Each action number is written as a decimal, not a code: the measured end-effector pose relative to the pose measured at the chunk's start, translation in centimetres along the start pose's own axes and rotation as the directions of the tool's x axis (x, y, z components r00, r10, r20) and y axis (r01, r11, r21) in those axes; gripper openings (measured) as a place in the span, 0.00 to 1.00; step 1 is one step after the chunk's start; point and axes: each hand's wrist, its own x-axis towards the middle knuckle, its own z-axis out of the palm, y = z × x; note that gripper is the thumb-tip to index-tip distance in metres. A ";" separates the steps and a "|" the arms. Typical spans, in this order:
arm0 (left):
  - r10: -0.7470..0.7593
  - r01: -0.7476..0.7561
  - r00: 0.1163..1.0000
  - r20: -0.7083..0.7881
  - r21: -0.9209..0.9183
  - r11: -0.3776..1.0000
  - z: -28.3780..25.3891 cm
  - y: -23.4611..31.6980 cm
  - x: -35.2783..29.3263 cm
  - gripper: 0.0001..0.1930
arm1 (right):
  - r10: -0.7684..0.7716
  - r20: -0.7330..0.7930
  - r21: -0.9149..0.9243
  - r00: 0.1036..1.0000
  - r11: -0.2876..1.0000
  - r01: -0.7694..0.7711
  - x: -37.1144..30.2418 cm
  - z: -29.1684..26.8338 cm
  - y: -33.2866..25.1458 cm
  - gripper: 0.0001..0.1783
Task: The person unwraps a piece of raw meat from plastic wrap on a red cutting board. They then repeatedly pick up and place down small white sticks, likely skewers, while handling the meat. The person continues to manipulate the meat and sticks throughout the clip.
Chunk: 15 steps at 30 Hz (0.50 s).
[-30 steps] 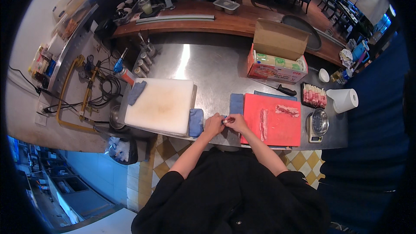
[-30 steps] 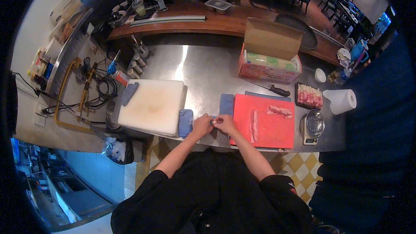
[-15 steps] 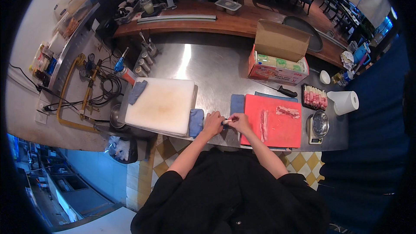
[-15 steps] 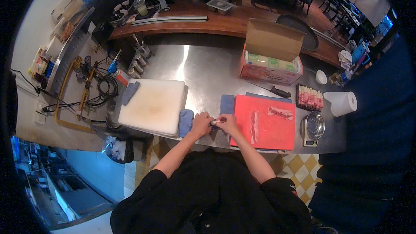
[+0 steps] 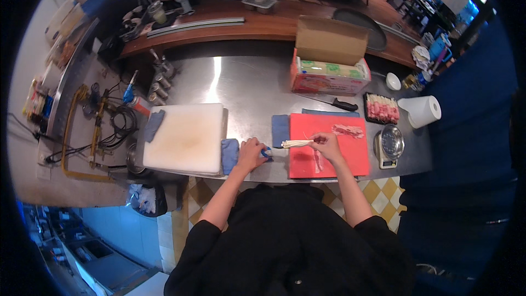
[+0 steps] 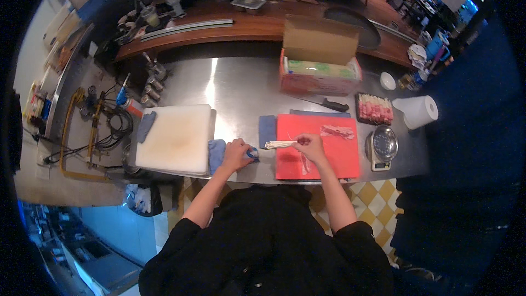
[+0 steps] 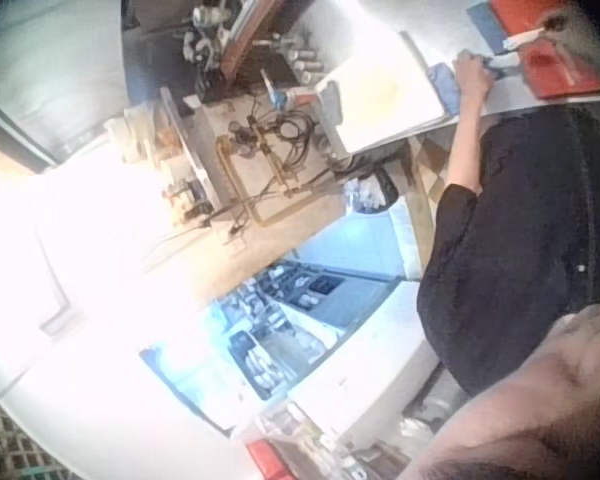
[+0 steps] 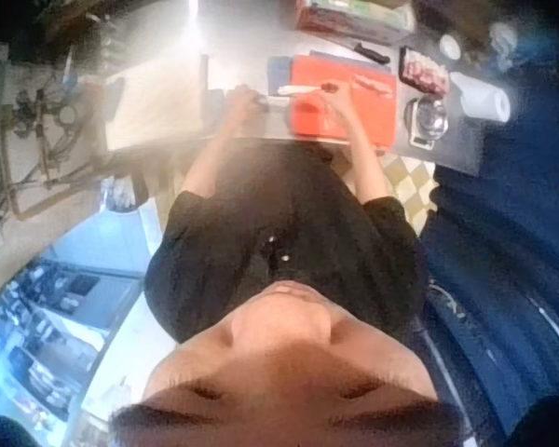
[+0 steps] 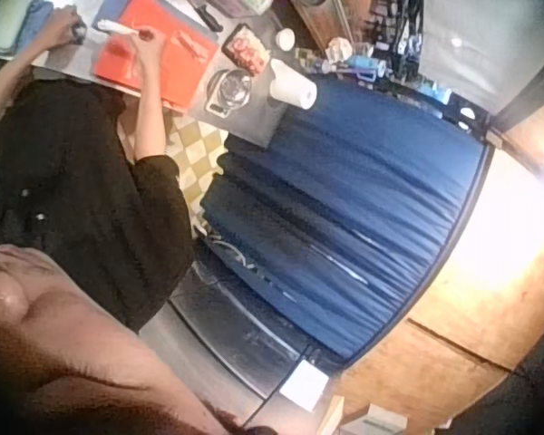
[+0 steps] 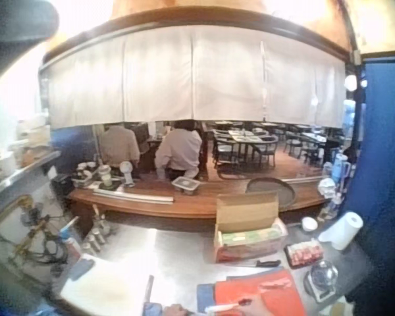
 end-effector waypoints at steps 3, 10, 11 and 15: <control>-0.001 0.002 1.000 -0.030 0.019 1.000 -2.2 2.7 -0.2 0.25 | 0.156 0.031 0.193 0.987 0.968 -0.159 -2.6 -3.2 1.7 0.09; 0.323 -0.348 0.932 -0.163 -0.165 0.923 3.7 9.8 0.9 0.27 | 0.325 0.101 0.218 0.940 0.915 -0.340 -6.9 -5.3 8.6 0.10; 0.350 -0.376 0.923 -0.160 -0.180 0.909 5.3 11.1 1.2 0.25 | 0.295 0.089 0.204 0.951 0.930 -0.307 -7.0 -5.2 8.9 0.09; 0.420 -0.435 0.899 -0.122 -0.164 0.885 10.1 13.4 2.3 0.19 | -0.008 0.022 -0.093 1.000 0.996 0.010 -7.6 -4.7 10.7 0.09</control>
